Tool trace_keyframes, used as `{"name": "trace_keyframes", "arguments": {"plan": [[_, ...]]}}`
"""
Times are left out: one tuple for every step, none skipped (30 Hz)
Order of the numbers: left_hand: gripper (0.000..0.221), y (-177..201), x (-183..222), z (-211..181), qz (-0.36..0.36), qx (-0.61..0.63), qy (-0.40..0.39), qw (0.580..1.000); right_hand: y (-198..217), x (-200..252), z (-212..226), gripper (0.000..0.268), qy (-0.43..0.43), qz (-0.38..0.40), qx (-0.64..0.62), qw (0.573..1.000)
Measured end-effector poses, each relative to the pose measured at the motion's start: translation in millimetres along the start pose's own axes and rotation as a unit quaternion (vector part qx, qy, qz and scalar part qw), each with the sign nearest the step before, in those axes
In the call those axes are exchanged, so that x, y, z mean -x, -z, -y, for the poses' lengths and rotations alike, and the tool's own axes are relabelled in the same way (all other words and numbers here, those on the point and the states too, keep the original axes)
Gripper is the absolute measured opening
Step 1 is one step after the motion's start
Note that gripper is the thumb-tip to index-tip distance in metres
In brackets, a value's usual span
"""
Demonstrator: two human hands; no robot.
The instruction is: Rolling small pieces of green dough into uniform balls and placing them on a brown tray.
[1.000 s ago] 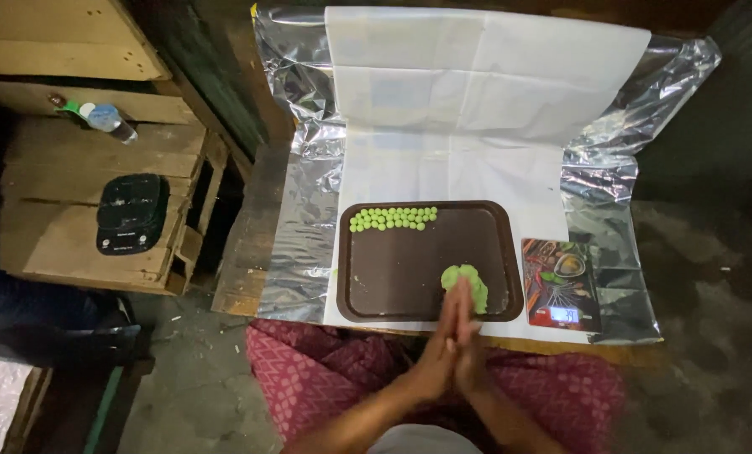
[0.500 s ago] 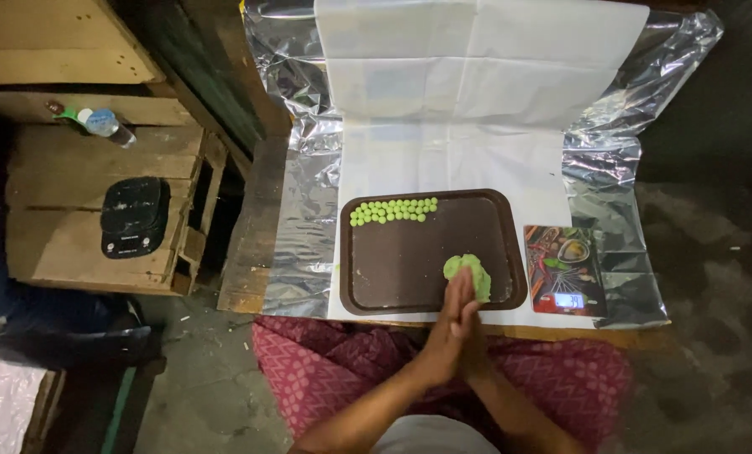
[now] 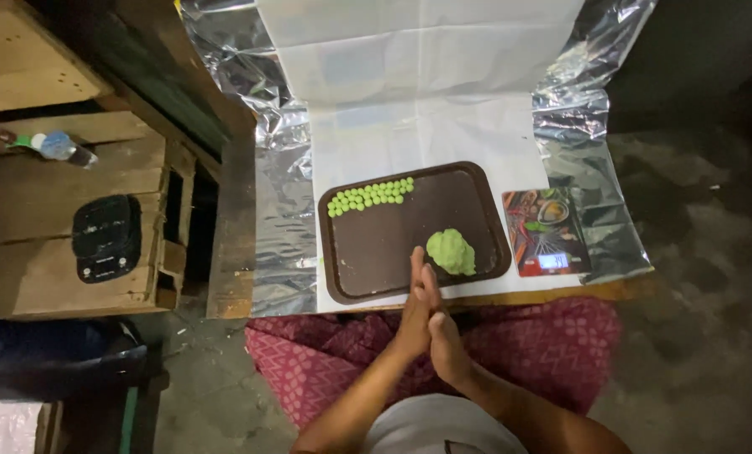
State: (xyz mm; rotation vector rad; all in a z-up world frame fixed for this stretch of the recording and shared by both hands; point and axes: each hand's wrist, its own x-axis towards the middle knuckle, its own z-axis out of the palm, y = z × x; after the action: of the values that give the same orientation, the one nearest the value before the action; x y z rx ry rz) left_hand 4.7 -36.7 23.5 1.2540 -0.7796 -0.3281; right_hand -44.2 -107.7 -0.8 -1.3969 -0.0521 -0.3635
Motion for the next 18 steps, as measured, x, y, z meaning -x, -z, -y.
{"name": "trace_keyframes", "arguments": {"plan": [[0.083,-1.9,0.7,2.1,-0.001,-0.002,-0.005,1.000,0.3,-6.4,3.6,0.066,0.032,0.016,0.011,0.999],[0.082,-3.3,3.4,3.6,-0.002,-0.004,-0.008,1.000,-0.8,-11.3,7.1,0.066,0.062,0.032,0.021,0.997],[0.082,-8.9,8.0,5.8,-0.003,-0.001,-0.003,1.000,13.4,-15.2,0.3,0.066,0.056,0.030,0.021,0.998],[0.082,-13.5,10.1,8.6,-0.005,-0.005,-0.009,1.000,27.9,-21.9,-7.2,0.067,0.043,0.027,0.077,0.996],[0.081,-18.2,12.5,10.9,-0.007,-0.009,-0.015,1.000,42.3,-28.3,-14.4,0.070,0.030,0.024,0.132,0.991],[0.081,-16.7,9.8,12.0,-0.007,-0.009,-0.014,1.000,35.5,-19.6,-19.1,0.070,0.029,0.025,0.132,0.991],[0.081,-15.2,7.2,13.0,-0.009,-0.014,-0.020,1.000,28.4,-10.9,-23.6,0.068,-0.008,-0.010,0.107,0.994],[0.080,-14.5,4.5,14.4,-0.012,-0.019,-0.027,0.999,22.3,-2.1,-28.0,0.066,-0.045,-0.044,0.082,0.995],[0.080,-8.8,0.4,14.7,-0.014,-0.018,-0.026,0.999,12.5,-2.5,-11.4,0.066,-0.046,-0.043,0.082,0.995],[0.080,-2.8,-4.6,15.1,-0.017,-0.022,-0.034,0.999,2.8,-3.9,5.3,0.072,-0.060,-0.031,0.068,0.995],[0.079,3.3,-9.6,15.8,-0.020,-0.026,-0.041,0.999,-6.9,-5.4,21.7,0.079,-0.075,-0.020,0.054,0.996],[0.079,-1.1,-4.9,18.2,-0.023,-0.025,-0.039,0.999,5.9,-10.0,11.5,0.079,-0.077,-0.018,0.054,0.995],[0.079,-5.6,-0.2,20.6,-0.027,-0.030,-0.045,0.998,18.8,-14.6,1.2,0.070,-0.110,-0.006,0.060,0.992],[0.078,-8.3,3.2,22.6,-0.031,-0.035,-0.052,0.998,30.6,-21.3,-9.4,0.063,-0.142,0.007,0.065,0.988],[0.078,-13.2,-4.1,0.8,-0.034,-0.036,-0.051,0.997,36.3,-25.6,-9.3,0.063,-0.144,0.010,0.065,0.987],[0.082,-18.5,-10.2,-20.8,-0.039,-0.005,-0.059,0.997,41.7,-28.6,-9.6,0.075,-0.026,0.032,0.147,0.988],[0.086,-23.6,-16.5,-42.5,-0.044,0.026,-0.067,0.996,47.0,-31.6,-9.9,0.092,0.092,0.053,0.225,0.969],[0.086,-13.5,-14.8,-20.0,-0.048,0.025,-0.067,0.996,38.6,-14.6,-24.7,0.092,0.091,0.057,0.224,0.969]]}}
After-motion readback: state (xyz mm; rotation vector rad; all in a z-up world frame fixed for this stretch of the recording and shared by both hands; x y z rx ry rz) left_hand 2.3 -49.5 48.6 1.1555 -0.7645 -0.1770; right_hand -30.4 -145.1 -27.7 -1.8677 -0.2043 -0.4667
